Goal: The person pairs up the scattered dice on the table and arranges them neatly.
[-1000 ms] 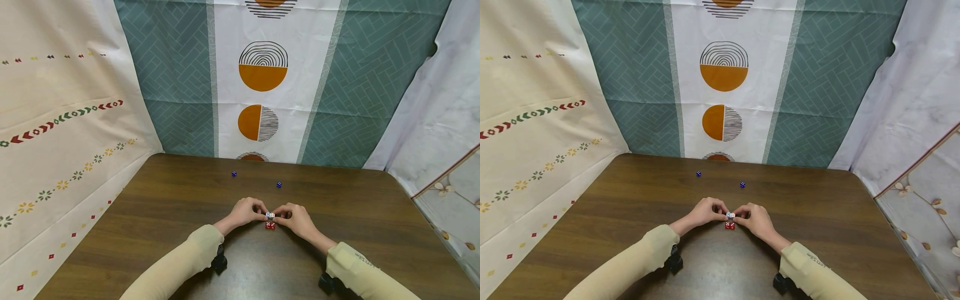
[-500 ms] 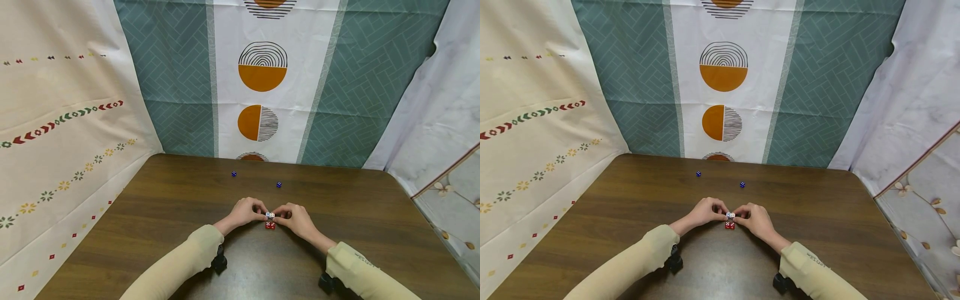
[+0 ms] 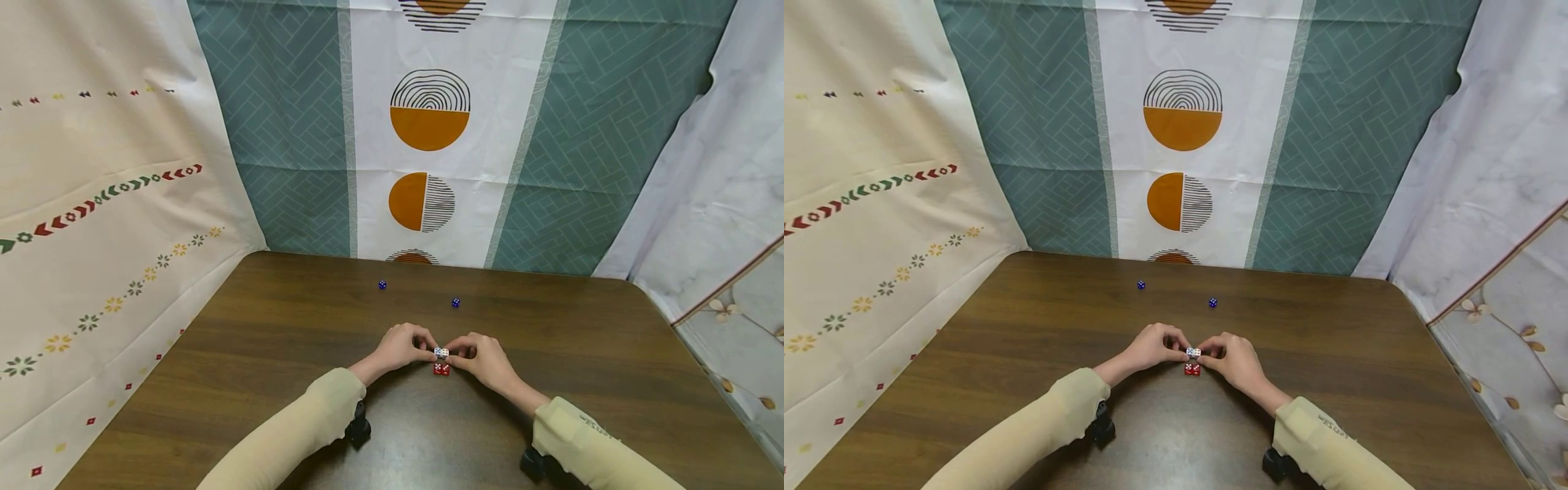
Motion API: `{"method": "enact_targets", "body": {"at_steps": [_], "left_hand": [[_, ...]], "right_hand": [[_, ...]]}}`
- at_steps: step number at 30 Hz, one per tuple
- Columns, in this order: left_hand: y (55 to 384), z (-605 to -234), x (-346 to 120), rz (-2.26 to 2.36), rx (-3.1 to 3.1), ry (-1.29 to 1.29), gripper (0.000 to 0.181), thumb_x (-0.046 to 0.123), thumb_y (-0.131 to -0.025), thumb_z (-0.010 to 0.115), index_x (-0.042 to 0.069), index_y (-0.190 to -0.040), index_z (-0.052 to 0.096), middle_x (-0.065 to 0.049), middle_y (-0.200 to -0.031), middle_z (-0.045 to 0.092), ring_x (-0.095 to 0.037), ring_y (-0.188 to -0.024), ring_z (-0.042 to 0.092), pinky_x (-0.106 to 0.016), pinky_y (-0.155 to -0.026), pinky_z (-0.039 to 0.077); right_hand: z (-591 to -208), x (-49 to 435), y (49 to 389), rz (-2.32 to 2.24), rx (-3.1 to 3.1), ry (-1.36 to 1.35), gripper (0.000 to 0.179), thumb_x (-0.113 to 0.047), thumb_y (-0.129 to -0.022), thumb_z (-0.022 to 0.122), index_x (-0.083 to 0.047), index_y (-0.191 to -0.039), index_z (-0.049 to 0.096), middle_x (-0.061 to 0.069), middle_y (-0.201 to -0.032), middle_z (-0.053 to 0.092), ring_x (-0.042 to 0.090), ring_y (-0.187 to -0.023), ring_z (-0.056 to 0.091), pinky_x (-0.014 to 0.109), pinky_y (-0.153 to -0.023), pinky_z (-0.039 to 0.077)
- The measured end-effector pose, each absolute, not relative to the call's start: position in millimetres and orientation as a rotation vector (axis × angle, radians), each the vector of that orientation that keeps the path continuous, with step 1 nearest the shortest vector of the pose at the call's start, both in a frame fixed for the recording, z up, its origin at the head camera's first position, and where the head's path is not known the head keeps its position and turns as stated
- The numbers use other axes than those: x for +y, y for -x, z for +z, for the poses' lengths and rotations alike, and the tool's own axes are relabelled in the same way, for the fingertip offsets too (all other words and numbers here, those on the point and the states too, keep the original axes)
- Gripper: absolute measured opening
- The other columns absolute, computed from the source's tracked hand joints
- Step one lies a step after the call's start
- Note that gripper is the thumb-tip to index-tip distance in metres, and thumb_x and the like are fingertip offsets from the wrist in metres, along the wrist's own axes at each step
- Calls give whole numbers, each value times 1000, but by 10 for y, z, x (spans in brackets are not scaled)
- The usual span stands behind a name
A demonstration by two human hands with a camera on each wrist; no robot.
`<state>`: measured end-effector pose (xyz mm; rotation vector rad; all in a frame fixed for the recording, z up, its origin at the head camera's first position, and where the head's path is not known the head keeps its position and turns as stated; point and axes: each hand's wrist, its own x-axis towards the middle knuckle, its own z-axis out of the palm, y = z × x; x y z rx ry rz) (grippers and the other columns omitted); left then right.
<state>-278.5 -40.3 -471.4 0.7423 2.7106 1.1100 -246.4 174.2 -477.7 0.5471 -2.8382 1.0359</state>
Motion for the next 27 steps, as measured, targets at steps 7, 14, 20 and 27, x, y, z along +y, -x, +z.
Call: {"method": "enact_targets", "body": {"at_steps": [7, 14, 20, 27], "left_hand": [[2784, -4719, -408, 1118, 2706, -737, 8, 26, -81, 82, 22, -87, 77, 10, -68, 59, -3, -60, 45, -20, -62, 33], [2786, -4726, -412, 1119, 2704, -744, 8, 26, -82, 82, 22, -87, 77, 10, -68, 59, -2, -60, 45, -20, -62, 33], [2783, -4719, -414, 1116, 2702, -740, 8, 26, -82, 81, 22, -88, 77, 11, -68, 58, -2, -60, 45, -20, -63, 33], [2784, -4712, -418, 1120, 2699, -737, 8, 26, -82, 81, 23, -88, 77, 10, -68, 58, -3, -60, 45, -20, -63, 33]], "right_hand": [[-4783, 1738, 2461, 1042, -2828, -555, 13, -24, -83, 80, -25, -96, 78, -8, -75, 59, 5, -66, 47, 21, -59, 38], [-4776, 1739, 2453, 1053, -2831, -545, 14, -23, -83, 80, -24, -96, 78, -8, -76, 60, 4, -67, 48, 21, -60, 39], [-4784, 1743, 2461, 1058, -2815, -565, 18, -22, -83, 80, -22, -101, 77, -7, -76, 60, 4, -66, 47, 20, -60, 39], [-4771, 1773, 2483, 1092, -2808, -626, 23, -21, -82, 80, -20, -105, 76, -7, -77, 61, 3, -66, 48, 20, -60, 42]]}}
